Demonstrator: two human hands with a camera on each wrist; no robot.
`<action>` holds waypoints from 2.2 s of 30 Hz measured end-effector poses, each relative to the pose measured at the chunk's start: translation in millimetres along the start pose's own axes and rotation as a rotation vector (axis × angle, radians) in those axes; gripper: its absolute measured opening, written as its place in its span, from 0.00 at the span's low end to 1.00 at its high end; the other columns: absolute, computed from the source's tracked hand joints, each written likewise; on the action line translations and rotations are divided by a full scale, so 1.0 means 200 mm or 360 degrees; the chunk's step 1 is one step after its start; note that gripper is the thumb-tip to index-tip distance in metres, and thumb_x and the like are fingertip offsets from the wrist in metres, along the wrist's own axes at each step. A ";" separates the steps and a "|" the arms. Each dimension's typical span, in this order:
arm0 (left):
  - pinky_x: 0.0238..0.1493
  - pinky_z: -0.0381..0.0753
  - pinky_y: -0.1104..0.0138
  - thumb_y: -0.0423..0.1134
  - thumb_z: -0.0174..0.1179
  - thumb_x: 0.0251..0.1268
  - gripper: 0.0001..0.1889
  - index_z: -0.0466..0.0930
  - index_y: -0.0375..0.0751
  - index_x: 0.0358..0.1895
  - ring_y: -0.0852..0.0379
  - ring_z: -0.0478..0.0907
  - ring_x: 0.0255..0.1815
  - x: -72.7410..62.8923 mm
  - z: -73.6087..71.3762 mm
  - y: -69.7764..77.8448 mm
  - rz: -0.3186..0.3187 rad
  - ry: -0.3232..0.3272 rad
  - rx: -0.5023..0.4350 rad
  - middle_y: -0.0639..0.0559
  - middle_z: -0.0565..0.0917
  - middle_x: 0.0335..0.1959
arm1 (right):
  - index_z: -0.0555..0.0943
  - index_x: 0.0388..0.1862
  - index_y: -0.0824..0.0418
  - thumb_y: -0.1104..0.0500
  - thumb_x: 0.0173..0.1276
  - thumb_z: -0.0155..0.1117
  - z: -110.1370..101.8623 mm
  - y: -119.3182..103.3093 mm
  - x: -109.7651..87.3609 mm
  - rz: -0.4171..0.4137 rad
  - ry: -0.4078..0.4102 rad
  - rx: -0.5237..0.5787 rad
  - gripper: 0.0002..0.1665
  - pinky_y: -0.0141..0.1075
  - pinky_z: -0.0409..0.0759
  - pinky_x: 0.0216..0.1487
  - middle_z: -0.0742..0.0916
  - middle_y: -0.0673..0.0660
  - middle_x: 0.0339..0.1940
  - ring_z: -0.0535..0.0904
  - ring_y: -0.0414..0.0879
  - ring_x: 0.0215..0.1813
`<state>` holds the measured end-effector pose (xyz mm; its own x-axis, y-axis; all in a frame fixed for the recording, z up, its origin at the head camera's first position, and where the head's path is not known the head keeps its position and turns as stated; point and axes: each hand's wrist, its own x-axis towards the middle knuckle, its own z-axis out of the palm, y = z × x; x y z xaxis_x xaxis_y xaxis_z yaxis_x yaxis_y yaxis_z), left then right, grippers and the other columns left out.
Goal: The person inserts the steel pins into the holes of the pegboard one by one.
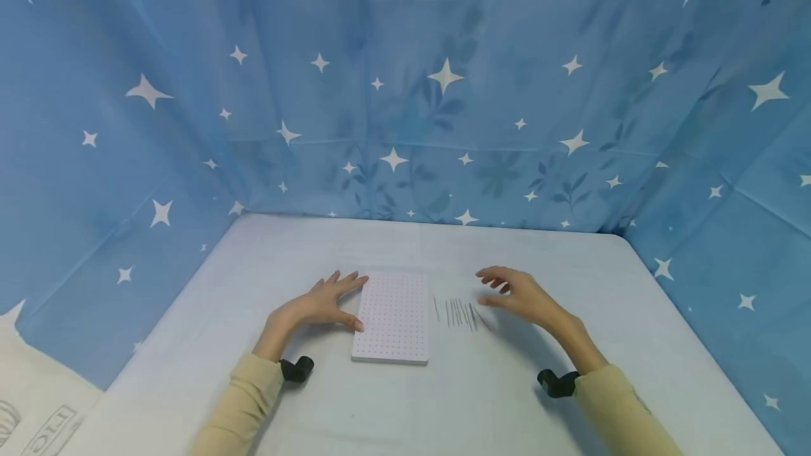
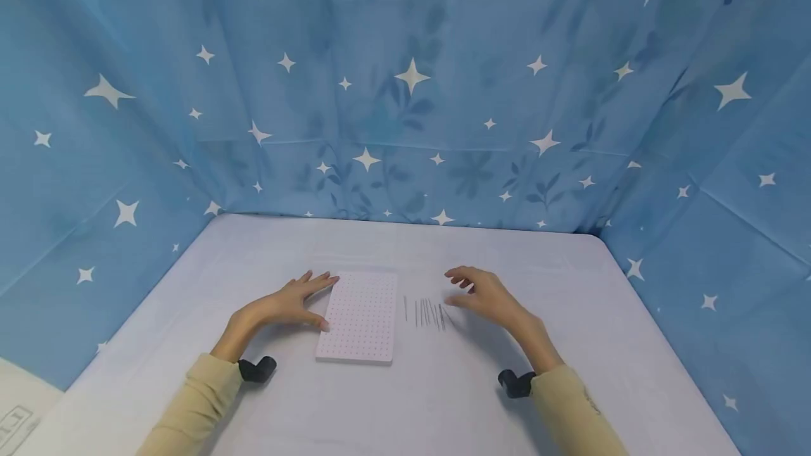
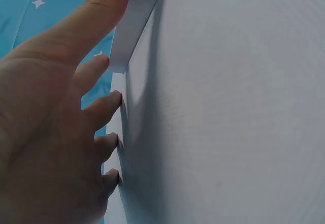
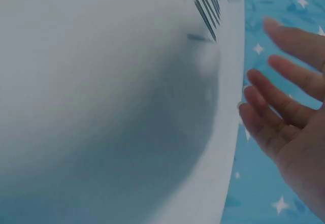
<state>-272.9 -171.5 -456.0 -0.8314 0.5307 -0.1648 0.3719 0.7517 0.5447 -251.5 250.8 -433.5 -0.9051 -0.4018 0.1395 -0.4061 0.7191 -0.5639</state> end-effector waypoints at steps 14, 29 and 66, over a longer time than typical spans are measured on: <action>0.80 0.34 0.33 0.58 0.76 0.54 0.55 0.56 0.49 0.83 0.29 0.37 0.84 0.01 0.01 -0.01 -0.0039 -0.0043 -0.0053 0.39 0.52 0.84 | 0.84 0.59 0.62 0.55 0.62 0.78 0.18 -0.06 0.22 -0.0010 -0.0270 -0.0041 0.27 0.43 0.82 0.49 0.87 0.56 0.46 0.80 0.49 0.46; 0.80 0.36 0.32 0.57 0.77 0.52 0.55 0.58 0.49 0.82 0.28 0.39 0.84 -0.05 0.07 -0.04 -0.0068 -0.0014 -0.0085 0.38 0.54 0.84 | 0.82 0.60 0.54 0.50 0.61 0.80 0.30 -0.12 0.24 0.0020 -0.0474 -0.0006 0.29 0.40 0.78 0.46 0.82 0.54 0.45 0.76 0.46 0.43; 0.81 0.38 0.33 0.57 0.78 0.51 0.54 0.59 0.48 0.82 0.28 0.41 0.84 0.01 0.03 0.00 -0.0070 0.0020 -0.0038 0.37 0.56 0.83 | 0.79 0.46 0.62 0.66 0.64 0.75 0.33 -0.18 0.27 0.0026 -0.0151 0.0122 0.15 0.32 0.80 0.40 0.87 0.50 0.36 0.80 0.40 0.36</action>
<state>-271.6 -167.9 -461.1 -0.8519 0.4921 -0.1790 0.3248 0.7647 0.5566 -277.4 166.5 -459.1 -0.8939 -0.4449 0.0541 -0.3773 0.6819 -0.6266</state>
